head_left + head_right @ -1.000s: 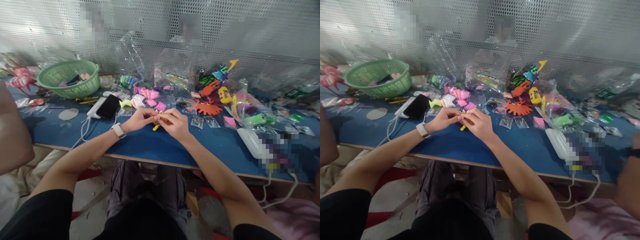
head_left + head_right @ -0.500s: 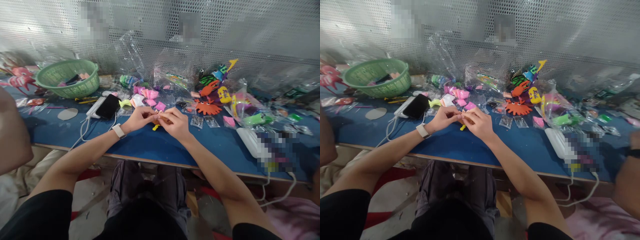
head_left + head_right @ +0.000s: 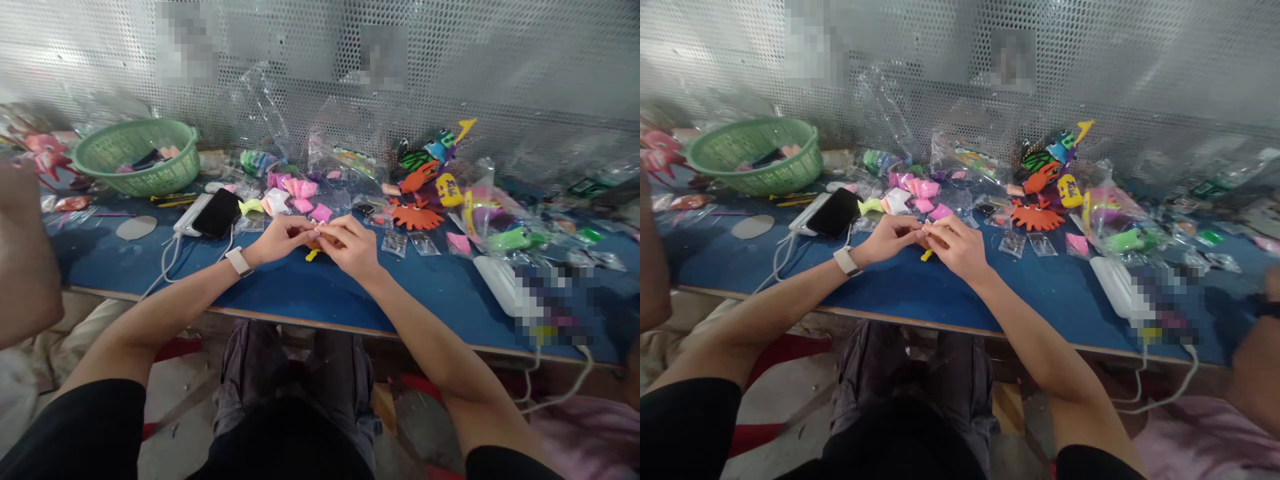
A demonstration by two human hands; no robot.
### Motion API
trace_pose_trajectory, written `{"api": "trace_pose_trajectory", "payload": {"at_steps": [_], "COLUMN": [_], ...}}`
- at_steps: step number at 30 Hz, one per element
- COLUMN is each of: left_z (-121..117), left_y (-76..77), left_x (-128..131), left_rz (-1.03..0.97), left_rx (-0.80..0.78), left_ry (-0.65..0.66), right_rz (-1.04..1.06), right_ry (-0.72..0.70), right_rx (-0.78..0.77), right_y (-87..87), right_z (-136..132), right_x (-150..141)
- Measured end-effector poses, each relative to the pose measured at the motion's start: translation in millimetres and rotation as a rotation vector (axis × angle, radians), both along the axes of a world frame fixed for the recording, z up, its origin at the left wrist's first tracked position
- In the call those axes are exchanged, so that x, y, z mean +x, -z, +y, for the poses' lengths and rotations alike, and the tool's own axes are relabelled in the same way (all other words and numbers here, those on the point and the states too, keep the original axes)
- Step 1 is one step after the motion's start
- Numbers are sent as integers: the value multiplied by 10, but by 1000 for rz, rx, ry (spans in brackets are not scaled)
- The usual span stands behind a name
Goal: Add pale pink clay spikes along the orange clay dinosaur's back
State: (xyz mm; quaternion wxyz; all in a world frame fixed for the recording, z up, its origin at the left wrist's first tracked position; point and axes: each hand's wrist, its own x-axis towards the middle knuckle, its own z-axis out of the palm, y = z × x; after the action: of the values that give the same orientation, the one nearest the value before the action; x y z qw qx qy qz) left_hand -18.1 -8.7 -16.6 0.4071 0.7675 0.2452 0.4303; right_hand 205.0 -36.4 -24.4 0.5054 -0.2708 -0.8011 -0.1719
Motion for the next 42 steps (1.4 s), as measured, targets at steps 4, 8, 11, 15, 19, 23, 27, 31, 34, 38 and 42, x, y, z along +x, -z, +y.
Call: {"api": "trace_pose_trajectory", "payload": {"at_steps": [4,8,11,15,19,23,27,31,34,38,42], "left_z": [-6,-14,-17,-21,-29,-31,-23,-27,-39,-63,-65], "left_y": [1,-19,-34,-31,-14,-7,4,-5,-31,-15,2], "left_x": [5,10,10,14,31,34,20,16,15,21,75], "left_rz": [-18,-31,-40,-47,-61,-60,-41,-23,-1,0,-10], "left_rx": [-23,-56,-77,-106,-134,-120,-81,-64,-60,-51,-69], "left_ry": [23,24,53,79,62,46,49,28,34,62,-37], "right_rz": [6,6,4,-1,5,0,-11,-6,-8,-13,-63], "right_ry": [-22,0,-11,-37,-34,-18,-4,-4,10,4,42], "right_rx": [0,-44,-45,-39,-14,2,8,21,-33,31,50], "right_y": [-9,12,23,23,15,7,6,12,17,38,47], "right_z": [-5,-4,-2,1,2,-8,-21,-17,-4,5,34], "right_x": [-10,-8,-9,-11,-14,-29,-42,-33,-24,-18,35]}}
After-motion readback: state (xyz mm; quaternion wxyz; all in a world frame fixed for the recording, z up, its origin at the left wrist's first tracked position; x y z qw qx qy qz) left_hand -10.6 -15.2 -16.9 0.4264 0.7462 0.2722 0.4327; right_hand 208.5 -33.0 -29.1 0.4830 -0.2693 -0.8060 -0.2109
